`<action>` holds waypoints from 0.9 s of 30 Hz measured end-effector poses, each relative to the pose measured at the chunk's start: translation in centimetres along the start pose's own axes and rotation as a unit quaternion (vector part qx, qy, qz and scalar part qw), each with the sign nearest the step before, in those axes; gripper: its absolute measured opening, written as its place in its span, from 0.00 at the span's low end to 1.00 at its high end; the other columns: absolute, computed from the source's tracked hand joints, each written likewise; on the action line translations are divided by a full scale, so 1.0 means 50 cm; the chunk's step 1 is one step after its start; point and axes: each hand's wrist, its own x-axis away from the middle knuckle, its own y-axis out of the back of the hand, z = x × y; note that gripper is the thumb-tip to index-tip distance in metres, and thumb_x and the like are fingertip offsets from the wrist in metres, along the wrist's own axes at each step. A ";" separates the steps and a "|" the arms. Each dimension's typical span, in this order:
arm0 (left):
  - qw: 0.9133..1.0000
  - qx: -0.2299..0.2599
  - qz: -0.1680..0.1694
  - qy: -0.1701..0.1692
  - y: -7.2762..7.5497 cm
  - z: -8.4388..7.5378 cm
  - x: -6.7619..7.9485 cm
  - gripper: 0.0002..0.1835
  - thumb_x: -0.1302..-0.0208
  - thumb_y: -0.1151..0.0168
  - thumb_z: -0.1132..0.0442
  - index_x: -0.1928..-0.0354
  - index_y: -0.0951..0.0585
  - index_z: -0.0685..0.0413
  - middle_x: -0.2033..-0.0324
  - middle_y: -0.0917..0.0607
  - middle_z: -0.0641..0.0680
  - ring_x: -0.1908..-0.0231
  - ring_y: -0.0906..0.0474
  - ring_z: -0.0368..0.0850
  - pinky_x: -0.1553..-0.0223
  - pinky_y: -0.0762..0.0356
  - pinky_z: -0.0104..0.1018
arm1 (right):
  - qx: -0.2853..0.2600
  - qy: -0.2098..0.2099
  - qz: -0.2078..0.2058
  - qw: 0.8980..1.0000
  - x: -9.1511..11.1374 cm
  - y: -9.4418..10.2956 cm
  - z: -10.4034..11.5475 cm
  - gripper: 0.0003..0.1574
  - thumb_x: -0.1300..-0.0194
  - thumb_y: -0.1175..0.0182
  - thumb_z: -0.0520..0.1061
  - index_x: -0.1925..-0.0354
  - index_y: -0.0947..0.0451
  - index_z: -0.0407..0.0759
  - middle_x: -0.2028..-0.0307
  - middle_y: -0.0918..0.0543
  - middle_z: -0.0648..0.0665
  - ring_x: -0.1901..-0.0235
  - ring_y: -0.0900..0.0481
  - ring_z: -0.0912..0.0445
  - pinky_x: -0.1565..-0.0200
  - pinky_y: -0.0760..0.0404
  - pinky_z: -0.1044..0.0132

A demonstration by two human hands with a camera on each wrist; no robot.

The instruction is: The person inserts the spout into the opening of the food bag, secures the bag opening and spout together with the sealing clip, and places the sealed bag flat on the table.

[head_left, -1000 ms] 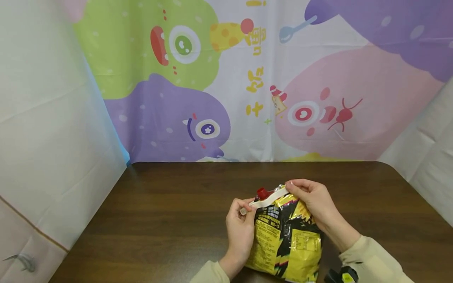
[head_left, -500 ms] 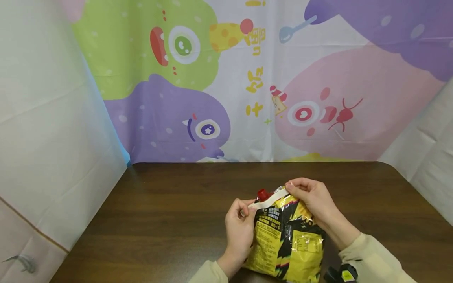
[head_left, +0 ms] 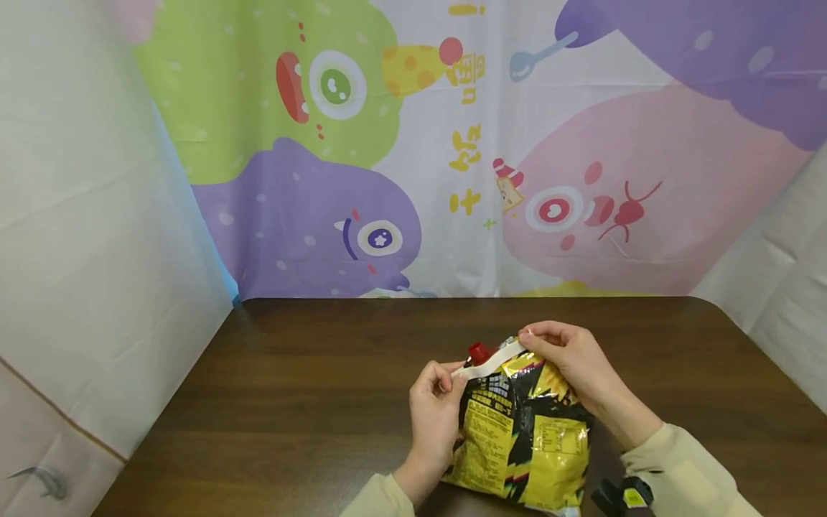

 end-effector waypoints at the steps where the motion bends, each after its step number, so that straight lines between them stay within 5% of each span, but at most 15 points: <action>1: 1.000 0.002 0.000 0.002 0.000 0.000 0.000 0.16 0.52 0.43 0.76 0.83 0.41 0.65 0.68 0.20 0.57 0.64 0.25 0.46 0.65 0.30 0.30 | -0.004 -0.004 0.002 1.000 0.000 0.000 0.000 0.27 0.48 0.42 0.55 0.58 0.28 0.34 0.70 0.20 0.51 0.74 0.23 0.58 0.71 0.24 0.63; 9: 0.999 0.013 -0.005 0.029 0.001 0.003 -0.001 0.14 0.52 0.43 0.76 0.81 0.40 0.66 0.67 0.20 0.57 0.63 0.25 0.46 0.63 0.29 0.31 | 0.054 0.011 -0.004 0.998 -0.004 0.001 -0.009 0.28 0.49 0.43 0.57 0.58 0.27 0.37 0.64 0.21 0.45 0.71 0.23 0.56 0.69 0.25 0.64; 16: 0.998 0.021 -0.021 0.051 0.012 0.006 -0.013 0.10 0.49 0.45 0.75 0.75 0.37 0.68 0.66 0.20 0.58 0.61 0.25 0.46 0.61 0.29 0.32 | 0.192 0.067 -0.036 0.978 -0.002 -0.001 -0.020 0.27 0.48 0.44 0.58 0.57 0.27 0.40 0.64 0.22 0.44 0.68 0.26 0.57 0.70 0.28 0.68; 22: 0.998 0.018 -0.033 0.057 0.018 0.008 -0.022 0.10 0.49 0.44 0.73 0.75 0.37 0.67 0.65 0.20 0.57 0.61 0.25 0.46 0.61 0.30 0.33 | 0.240 0.080 -0.045 0.967 0.005 0.003 -0.024 0.24 0.48 0.45 0.60 0.58 0.27 0.47 0.66 0.21 0.48 0.70 0.26 0.57 0.73 0.28 0.66; 27: 0.997 0.029 -0.037 0.059 0.020 0.011 -0.024 0.10 0.49 0.44 0.74 0.73 0.37 0.67 0.65 0.20 0.58 0.61 0.25 0.47 0.61 0.30 0.33 | 0.255 0.087 -0.060 0.961 0.011 0.006 -0.032 0.26 0.48 0.46 0.62 0.58 0.26 0.47 0.63 0.21 0.48 0.64 0.24 0.56 0.66 0.28 0.62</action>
